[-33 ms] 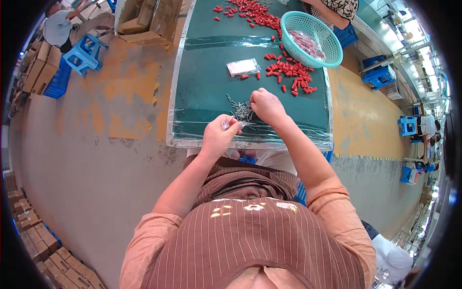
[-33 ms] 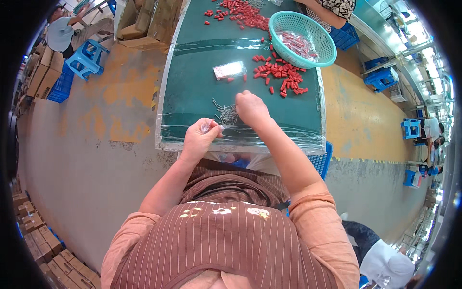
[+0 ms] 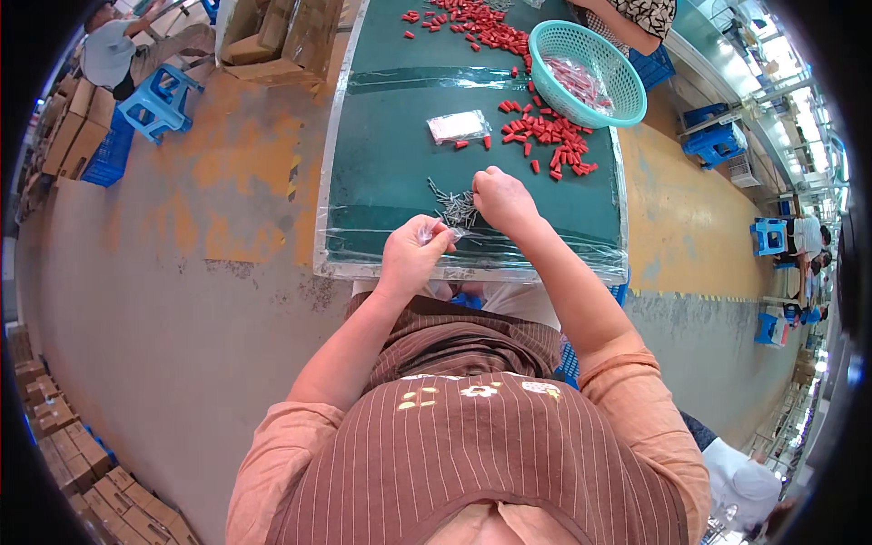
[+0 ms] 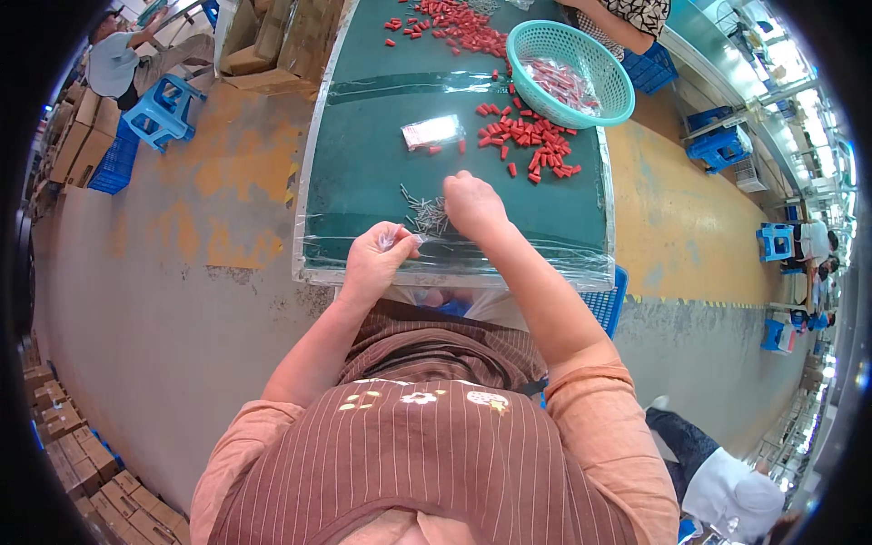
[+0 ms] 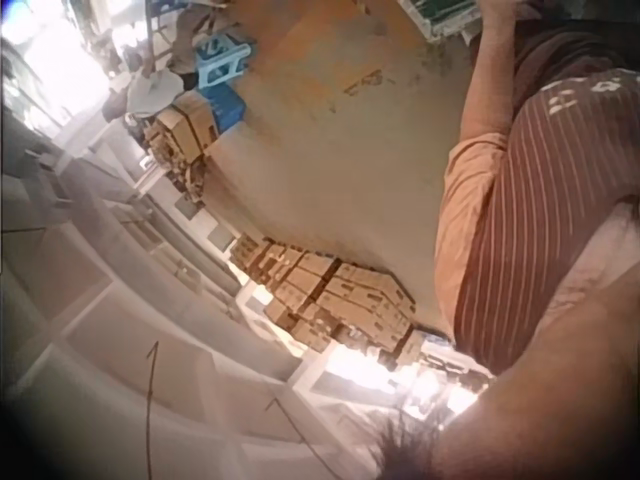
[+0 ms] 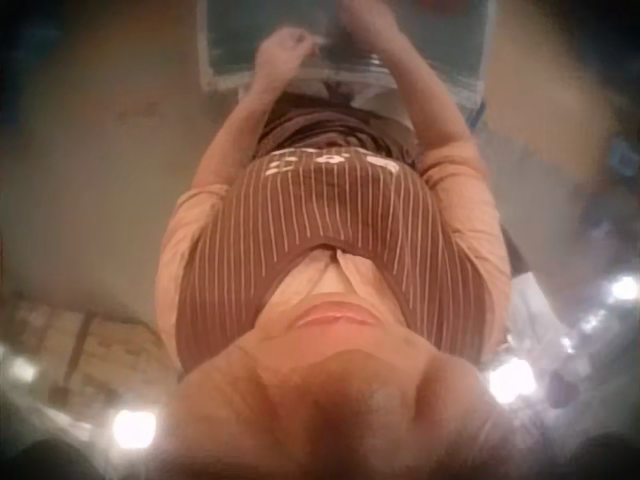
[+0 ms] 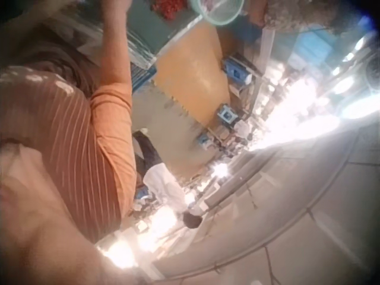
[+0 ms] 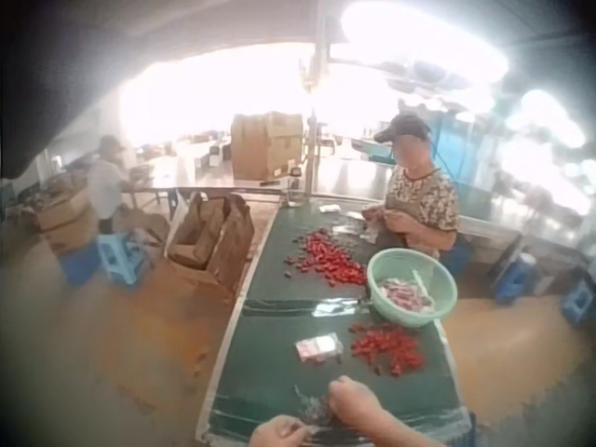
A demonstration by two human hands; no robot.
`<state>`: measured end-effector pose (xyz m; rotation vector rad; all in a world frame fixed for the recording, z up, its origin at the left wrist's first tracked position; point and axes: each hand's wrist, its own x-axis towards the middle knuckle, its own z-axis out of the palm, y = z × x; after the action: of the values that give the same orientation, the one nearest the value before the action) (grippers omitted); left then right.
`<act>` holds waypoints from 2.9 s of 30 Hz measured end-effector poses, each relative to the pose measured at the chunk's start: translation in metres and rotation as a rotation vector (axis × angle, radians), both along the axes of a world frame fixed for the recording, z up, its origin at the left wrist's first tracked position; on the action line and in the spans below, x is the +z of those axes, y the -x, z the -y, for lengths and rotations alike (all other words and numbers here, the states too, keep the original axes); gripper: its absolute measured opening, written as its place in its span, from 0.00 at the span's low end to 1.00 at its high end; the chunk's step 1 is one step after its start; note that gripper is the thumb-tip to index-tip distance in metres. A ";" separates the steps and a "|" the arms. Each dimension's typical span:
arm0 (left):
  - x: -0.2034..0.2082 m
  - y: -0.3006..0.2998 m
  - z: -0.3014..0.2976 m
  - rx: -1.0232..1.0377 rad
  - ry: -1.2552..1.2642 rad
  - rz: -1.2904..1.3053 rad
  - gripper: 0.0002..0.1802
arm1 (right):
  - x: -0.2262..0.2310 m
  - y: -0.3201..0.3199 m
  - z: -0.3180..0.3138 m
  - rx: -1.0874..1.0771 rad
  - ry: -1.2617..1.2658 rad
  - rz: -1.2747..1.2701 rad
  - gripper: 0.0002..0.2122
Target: The person packages hardware by opening plastic bags, inserting screws and plastic anchors into each bag by hand, and sealing the bags.
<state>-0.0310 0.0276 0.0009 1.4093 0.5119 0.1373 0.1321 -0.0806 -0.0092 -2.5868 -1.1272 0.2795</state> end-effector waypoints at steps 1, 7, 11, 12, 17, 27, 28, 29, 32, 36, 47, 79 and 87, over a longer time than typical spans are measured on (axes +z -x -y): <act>0.001 0.000 -0.001 0.013 -0.010 -0.001 0.03 | 0.000 0.002 -0.002 -0.011 0.077 0.039 0.05; 0.002 -0.004 -0.001 0.045 0.051 0.032 0.04 | 0.007 -0.009 -0.004 0.036 0.202 0.004 0.07; -0.002 -0.008 0.000 0.062 0.104 -0.001 0.03 | 0.010 -0.018 0.018 -0.043 0.053 -0.149 0.08; -0.005 -0.010 0.000 0.062 0.103 0.000 0.03 | 0.008 -0.020 0.025 -0.136 -0.124 -0.355 0.08; 0.000 -0.023 0.004 -0.038 -0.104 -0.139 0.06 | 0.022 -0.003 0.043 -0.290 -0.615 -0.882 0.07; -0.002 -0.048 0.023 -0.029 -0.067 -0.091 0.07 | 0.052 0.029 0.046 -0.020 -0.479 -0.461 0.05; -0.002 -0.048 0.024 -0.026 -0.023 -0.075 0.07 | 0.053 0.029 0.046 -0.020 -0.481 -0.463 0.05; -0.002 -0.047 0.025 -0.023 0.022 -0.060 0.07 | 0.054 0.030 0.047 -0.003 -0.484 -0.452 0.05; 0.001 -0.047 0.027 -0.014 0.003 -0.084 0.07 | 0.058 0.029 0.051 0.020 -0.475 -0.447 0.05; 0.006 -0.047 0.031 -0.003 0.039 -0.094 0.07 | 0.051 0.026 0.058 0.045 -0.517 -0.461 0.05; 0.011 -0.047 0.028 -0.077 -0.074 -0.128 0.08 | 0.043 0.025 0.064 0.015 -0.621 -0.519 0.06; 0.023 -0.045 0.020 -0.164 0.393 -0.224 0.09 | -0.030 -0.122 0.134 -0.725 -0.234 0.222 0.23; 0.021 -0.045 0.017 -0.130 0.302 -0.290 0.08 | -0.019 -0.120 0.087 -0.514 -0.422 0.407 0.20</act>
<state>0.0144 0.0108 0.0216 1.1660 0.6486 -0.2440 0.2519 -0.1673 -0.0285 -2.4772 -0.5047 -0.5587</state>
